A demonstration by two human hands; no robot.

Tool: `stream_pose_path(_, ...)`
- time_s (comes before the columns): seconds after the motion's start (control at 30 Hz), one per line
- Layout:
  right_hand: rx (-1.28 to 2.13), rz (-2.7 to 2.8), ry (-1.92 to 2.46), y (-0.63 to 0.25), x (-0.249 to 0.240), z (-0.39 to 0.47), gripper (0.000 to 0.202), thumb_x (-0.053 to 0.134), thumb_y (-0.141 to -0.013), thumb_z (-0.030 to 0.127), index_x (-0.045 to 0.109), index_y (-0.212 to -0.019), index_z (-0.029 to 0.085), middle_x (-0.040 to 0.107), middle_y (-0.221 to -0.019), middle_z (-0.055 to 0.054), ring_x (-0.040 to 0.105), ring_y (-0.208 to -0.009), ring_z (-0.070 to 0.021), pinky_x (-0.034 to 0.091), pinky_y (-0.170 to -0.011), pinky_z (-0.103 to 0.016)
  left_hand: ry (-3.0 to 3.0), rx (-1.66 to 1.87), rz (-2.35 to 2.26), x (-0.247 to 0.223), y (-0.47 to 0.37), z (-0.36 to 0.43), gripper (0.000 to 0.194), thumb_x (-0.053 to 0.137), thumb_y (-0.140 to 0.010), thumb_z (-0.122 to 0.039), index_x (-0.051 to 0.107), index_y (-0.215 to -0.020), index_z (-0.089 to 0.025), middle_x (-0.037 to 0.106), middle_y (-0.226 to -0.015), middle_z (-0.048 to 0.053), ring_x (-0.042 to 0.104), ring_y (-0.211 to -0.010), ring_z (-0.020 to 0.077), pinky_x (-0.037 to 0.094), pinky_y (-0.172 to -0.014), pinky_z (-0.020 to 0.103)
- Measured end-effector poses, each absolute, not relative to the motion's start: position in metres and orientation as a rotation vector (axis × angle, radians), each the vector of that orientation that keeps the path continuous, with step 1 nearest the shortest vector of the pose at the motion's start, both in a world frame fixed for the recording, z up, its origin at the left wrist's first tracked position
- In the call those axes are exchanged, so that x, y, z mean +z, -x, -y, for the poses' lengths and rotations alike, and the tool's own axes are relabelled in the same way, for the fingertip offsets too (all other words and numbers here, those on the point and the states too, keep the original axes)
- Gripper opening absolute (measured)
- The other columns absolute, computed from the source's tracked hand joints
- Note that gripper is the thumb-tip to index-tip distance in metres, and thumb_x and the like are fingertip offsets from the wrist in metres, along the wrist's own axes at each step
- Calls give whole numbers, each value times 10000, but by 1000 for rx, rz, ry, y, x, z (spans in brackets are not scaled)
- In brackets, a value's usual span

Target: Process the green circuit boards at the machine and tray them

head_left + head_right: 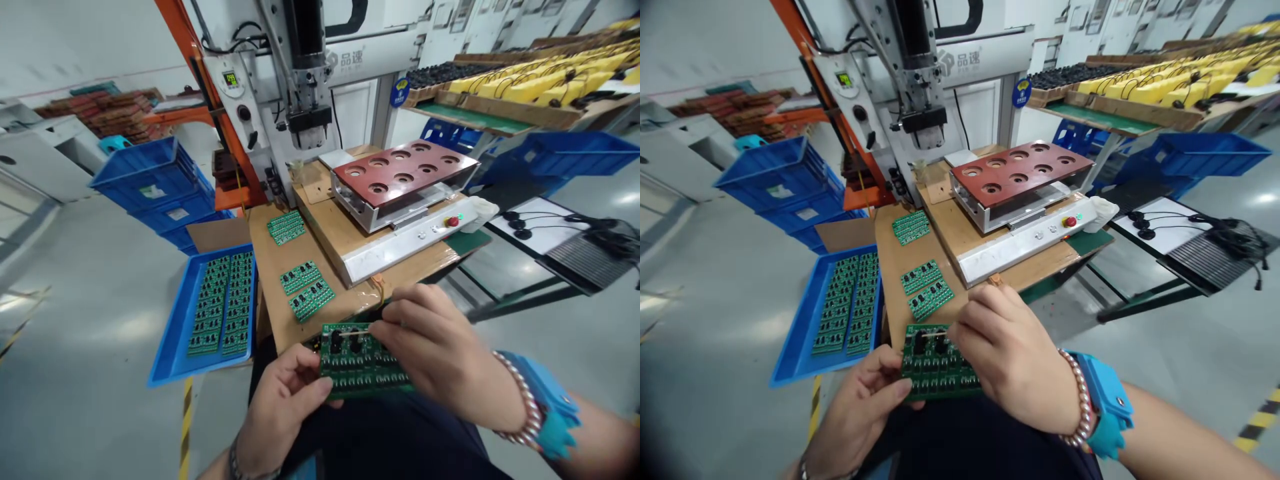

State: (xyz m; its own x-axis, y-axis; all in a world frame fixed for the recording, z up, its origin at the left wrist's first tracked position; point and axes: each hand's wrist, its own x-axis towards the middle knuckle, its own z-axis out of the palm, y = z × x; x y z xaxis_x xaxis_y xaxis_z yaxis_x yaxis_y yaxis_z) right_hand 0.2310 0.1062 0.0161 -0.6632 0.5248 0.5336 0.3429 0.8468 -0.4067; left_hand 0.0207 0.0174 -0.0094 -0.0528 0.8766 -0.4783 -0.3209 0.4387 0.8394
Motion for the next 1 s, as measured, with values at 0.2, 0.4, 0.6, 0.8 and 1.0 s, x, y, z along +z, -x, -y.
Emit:
stream_pose_path(0.2, 368, 2358, 628, -231, 17, -106, 198, 455, -792, 24, 610, -896, 88, 554, -823, -88, 418, -842, -197, 346, -698, -351, -651, 1036, -1278, -13, -19, -17, 126, 738, -674, -199, 630, -739, -201, 644, -702, -14, 614, -616, 150, 540, -586, 279)
stream_pose_path(0.4, 330, 2372, 604, -232, 18, -105, 171, 440, -832, 63, 602, -884, 85, 540, -797, -85, 421, -820, -196, 335, -674, -348, -623, 1036, -1284, -10, -19, -17, 137, 730, -684, -187, 608, -746, -191, 642, -695, -26, 609, -618, 135, 539, -600, 274)
stream_pose_path(0.6, 325, 2359, 625, -233, 17, -104, 165, 440, -832, 58, 591, -878, 107, 547, -814, -80, 435, -845, -197, 340, -692, -350, -641, 1041, -1276, -8, -20, -17, 130, 727, -692, -189, 615, -758, -184, 635, -706, -20, 603, -630, 132, 545, -612, 283)
stream_pose_path(0.8, 350, 2360, 649, -233, 16, -107, 175, 432, -830, 52, 590, -830, 129, 548, -820, -73, 428, -818, -182, 332, -680, -346, -648, 1049, -1297, -8, -22, -19, 115, 735, -683, -199, 636, -739, -185, 644, -687, -22, 611, -616, 129, 538, -593, 255)
stream_pose_path(1.0, 339, 2355, 644, -234, 19, -107, 171, 449, -805, 35, 601, -844, 102, 541, -803, -77, 415, -804, -184, 323, -661, -342, -643, 1070, -1258, -7, -21, -19, 91, 725, -694, -199, 650, -742, -186, 651, -679, -20, 619, -611, 127, 530, -593, 240)
